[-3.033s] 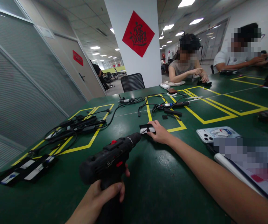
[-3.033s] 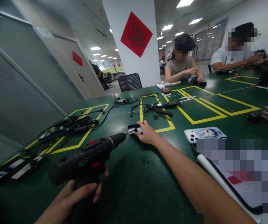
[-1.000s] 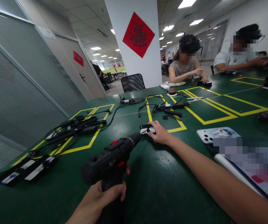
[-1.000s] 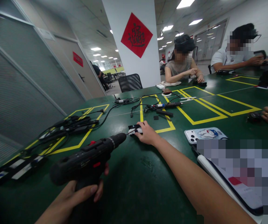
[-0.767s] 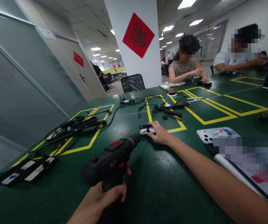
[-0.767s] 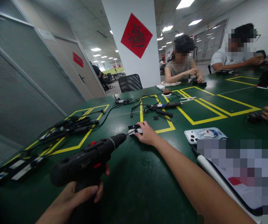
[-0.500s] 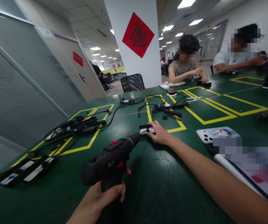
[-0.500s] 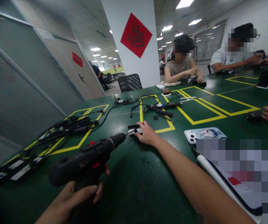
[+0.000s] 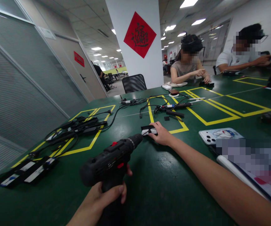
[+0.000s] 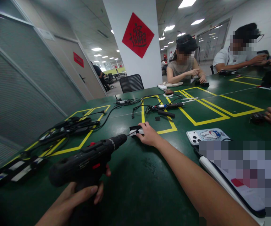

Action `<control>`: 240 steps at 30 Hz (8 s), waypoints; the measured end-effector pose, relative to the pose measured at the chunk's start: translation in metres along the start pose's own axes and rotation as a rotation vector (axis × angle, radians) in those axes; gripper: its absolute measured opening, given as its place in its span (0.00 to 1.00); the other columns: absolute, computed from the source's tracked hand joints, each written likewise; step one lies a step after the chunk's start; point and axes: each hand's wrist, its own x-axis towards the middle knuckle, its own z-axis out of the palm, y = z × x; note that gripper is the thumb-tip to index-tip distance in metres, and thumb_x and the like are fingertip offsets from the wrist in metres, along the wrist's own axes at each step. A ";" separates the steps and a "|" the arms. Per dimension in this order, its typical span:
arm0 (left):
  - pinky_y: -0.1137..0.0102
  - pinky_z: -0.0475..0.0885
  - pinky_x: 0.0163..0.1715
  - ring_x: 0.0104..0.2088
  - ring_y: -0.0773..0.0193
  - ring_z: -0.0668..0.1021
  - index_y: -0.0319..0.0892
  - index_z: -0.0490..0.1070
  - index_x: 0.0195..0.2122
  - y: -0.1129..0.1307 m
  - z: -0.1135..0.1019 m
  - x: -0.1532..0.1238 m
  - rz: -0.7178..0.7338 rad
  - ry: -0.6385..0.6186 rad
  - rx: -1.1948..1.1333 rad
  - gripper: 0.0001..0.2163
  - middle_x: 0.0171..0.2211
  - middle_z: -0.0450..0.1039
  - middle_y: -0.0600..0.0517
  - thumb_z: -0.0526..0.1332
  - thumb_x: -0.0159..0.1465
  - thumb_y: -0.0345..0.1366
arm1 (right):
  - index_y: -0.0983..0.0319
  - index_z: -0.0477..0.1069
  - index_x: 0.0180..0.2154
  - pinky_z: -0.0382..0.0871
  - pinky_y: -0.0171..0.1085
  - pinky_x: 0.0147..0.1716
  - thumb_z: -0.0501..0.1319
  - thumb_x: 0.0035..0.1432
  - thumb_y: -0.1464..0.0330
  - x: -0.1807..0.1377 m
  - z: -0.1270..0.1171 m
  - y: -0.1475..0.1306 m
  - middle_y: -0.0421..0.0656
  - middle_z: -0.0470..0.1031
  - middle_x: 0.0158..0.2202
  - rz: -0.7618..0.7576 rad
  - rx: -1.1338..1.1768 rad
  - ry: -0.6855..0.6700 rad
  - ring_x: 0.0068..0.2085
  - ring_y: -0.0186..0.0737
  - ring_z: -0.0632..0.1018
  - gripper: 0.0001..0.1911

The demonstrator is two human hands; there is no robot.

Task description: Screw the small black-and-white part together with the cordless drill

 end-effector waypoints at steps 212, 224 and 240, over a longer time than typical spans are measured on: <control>0.66 0.64 0.30 0.27 0.61 0.71 0.37 0.68 0.47 -0.001 -0.019 0.009 0.104 -0.016 0.140 0.20 0.24 0.70 0.53 0.63 0.58 0.45 | 0.61 0.62 0.55 0.64 0.43 0.52 0.60 0.57 0.64 0.003 0.000 0.002 0.47 0.63 0.48 -0.009 0.024 0.014 0.48 0.43 0.71 0.24; 0.67 0.64 0.29 0.26 0.62 0.71 0.37 0.66 0.51 -0.001 -0.021 0.010 0.102 -0.034 0.176 0.23 0.24 0.70 0.54 0.62 0.59 0.46 | 0.61 0.62 0.54 0.64 0.42 0.52 0.61 0.57 0.64 0.002 0.000 0.002 0.47 0.63 0.48 -0.006 0.024 0.018 0.47 0.43 0.72 0.23; 0.67 0.65 0.28 0.25 0.62 0.72 0.38 0.66 0.49 0.004 -0.016 0.007 0.096 -0.014 0.124 0.22 0.24 0.70 0.54 0.64 0.57 0.45 | 0.61 0.62 0.53 0.65 0.42 0.52 0.61 0.57 0.64 0.003 0.001 0.002 0.47 0.63 0.48 -0.012 0.025 0.021 0.47 0.43 0.72 0.23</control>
